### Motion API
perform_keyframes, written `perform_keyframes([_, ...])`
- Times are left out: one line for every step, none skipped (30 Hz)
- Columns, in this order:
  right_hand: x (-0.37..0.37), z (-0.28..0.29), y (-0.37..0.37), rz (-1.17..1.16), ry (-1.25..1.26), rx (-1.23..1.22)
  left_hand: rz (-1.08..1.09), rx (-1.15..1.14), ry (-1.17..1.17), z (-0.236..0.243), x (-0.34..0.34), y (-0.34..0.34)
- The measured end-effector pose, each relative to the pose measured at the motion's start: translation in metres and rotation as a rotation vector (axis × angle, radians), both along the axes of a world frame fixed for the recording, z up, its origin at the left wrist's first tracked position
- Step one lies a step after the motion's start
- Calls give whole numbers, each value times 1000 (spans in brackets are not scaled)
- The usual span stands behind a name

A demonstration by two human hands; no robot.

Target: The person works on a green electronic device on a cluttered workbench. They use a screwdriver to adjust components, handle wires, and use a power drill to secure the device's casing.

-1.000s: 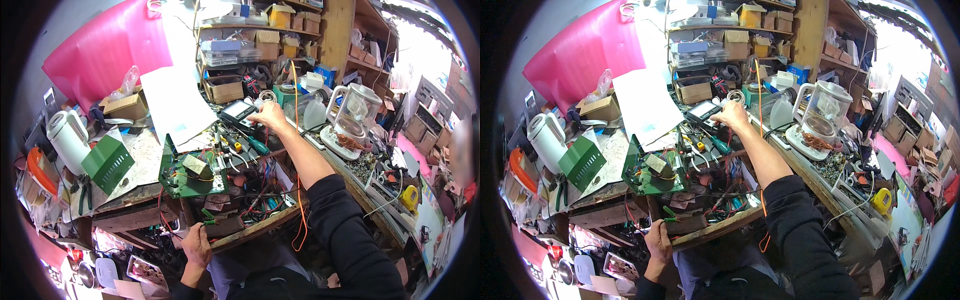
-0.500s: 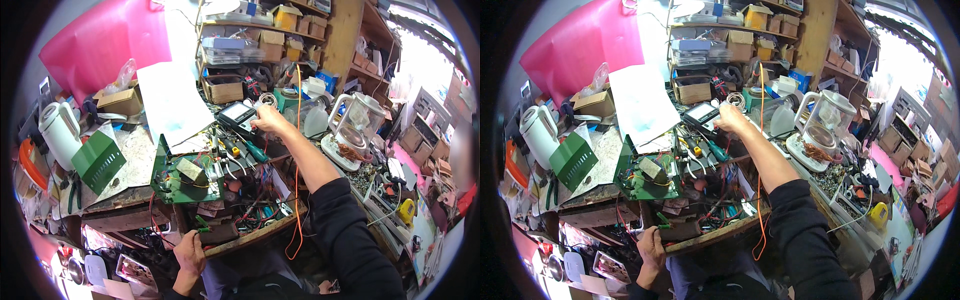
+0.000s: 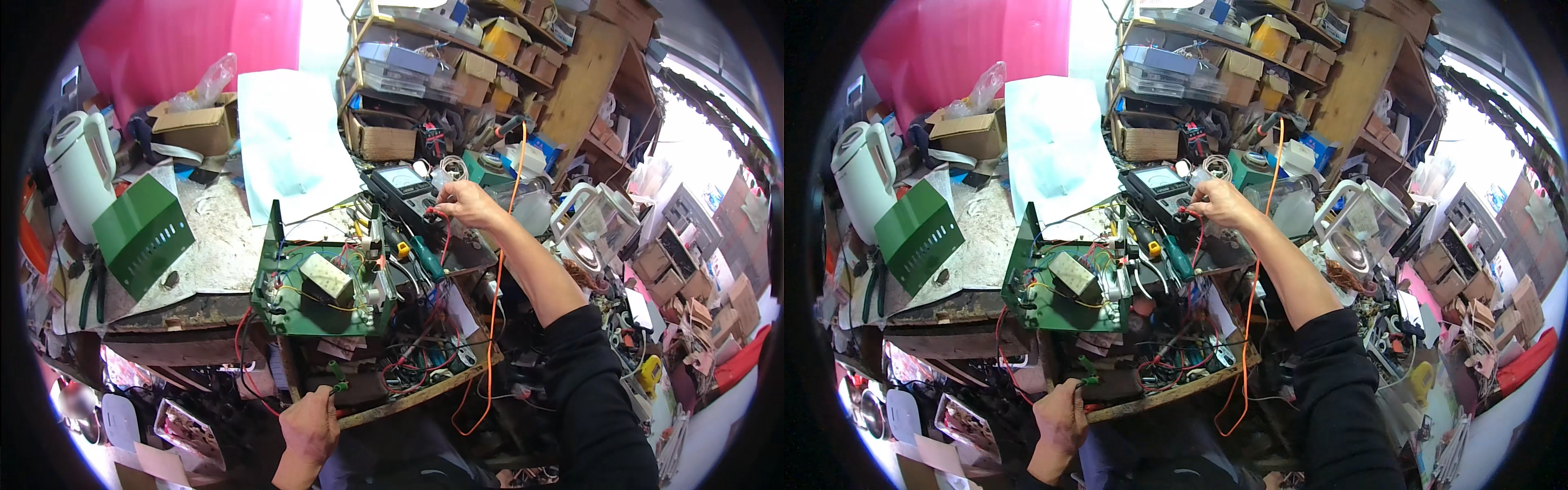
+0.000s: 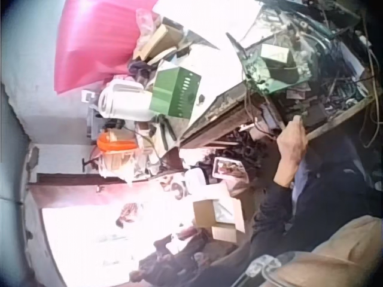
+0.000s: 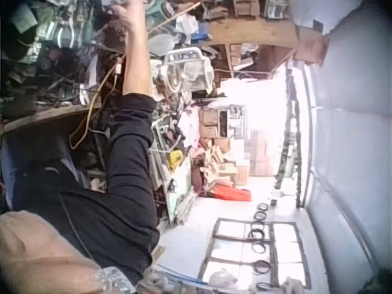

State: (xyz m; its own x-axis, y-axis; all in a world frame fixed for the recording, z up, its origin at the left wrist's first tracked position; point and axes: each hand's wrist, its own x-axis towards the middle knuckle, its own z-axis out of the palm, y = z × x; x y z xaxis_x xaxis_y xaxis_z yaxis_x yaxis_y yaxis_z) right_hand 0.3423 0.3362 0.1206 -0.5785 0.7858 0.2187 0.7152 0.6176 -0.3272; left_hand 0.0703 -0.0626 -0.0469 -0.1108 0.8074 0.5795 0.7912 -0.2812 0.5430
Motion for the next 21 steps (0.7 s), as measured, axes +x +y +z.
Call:
perform_keyframes([2, -1, 2, 16, 25, -6, -5, -20, -21, 2, 0, 0])
perform_keyframes([4, -3, 4, 33, 49, -12, -10, -18, -28, 2, -1, 0])
perform_keyframes([7, -4, 6, 57, 71, -19, -16, -15, -36, 1, -1, 1])
perform_keyframes([8, -6, 7, 82, 97, -28, -20, -14, -40, 1, -1, 1])
perform_keyframes([11, -7, 7, 107, 123, -36, -24, -12, -40, 1, -1, 1])
perform_keyframes([15, -7, 7, 122, 77, -10, -29, -8, -41, 2, -1, 1])
perform_keyframes([11, -4, 5, 145, 34, 20, -26, -1, -39, 3, -2, 2])
perform_keyframes([8, 0, 3, 168, -9, 51, -26, 1, -37, 2, -2, 2])
perform_keyframes([8, 1, -3, 158, -15, 68, -26, 2, -35, 0, -2, 1])
perform_keyframes([7, 2, -7, 176, -31, 105, -28, 2, -31, -1, -2, 1])
perform_keyframes([7, 2, -9, 195, -46, 141, -29, 1, -25, 0, -3, 1])
perform_keyframes([6, 2, -9, 213, -61, 177, -31, 0, -20, 1, -3, 1])
perform_keyframes([7, 0, -8, 274, -24, 192, -35, -3, -15, 1, -3, 1])
perform_keyframes([9, -1, -6, 274, -65, 223, -34, -5, -7, 2, -3, 1])
perform_keyframes([10, -1, -5, 275, -106, 254, -33, -7, 2, 2, -2, 1])
perform_keyframes([10, -1, -4, 279, -147, 285, -28, -9, 9, 2, -2, 1])
perform_keyframes([9, -1, -4, 294, -142, 313, -23, -11, 15, 2, -2, 1])
perform_keyframes([8, -1, -5, 310, -136, 340, -18, -12, 21, 2, -2, 1])
perform_keyframes([9, -2, -6, 325, -136, 366, -15, -14, 23, 1, -1, 1])
perform_keyframes([9, -3, -7, 306, -133, 368, -7, -16, 28, 0, -1, 1])
perform_keyframes([9, -4, -8, 287, -131, 370, 2, -18, 34, 0, -1, 1])
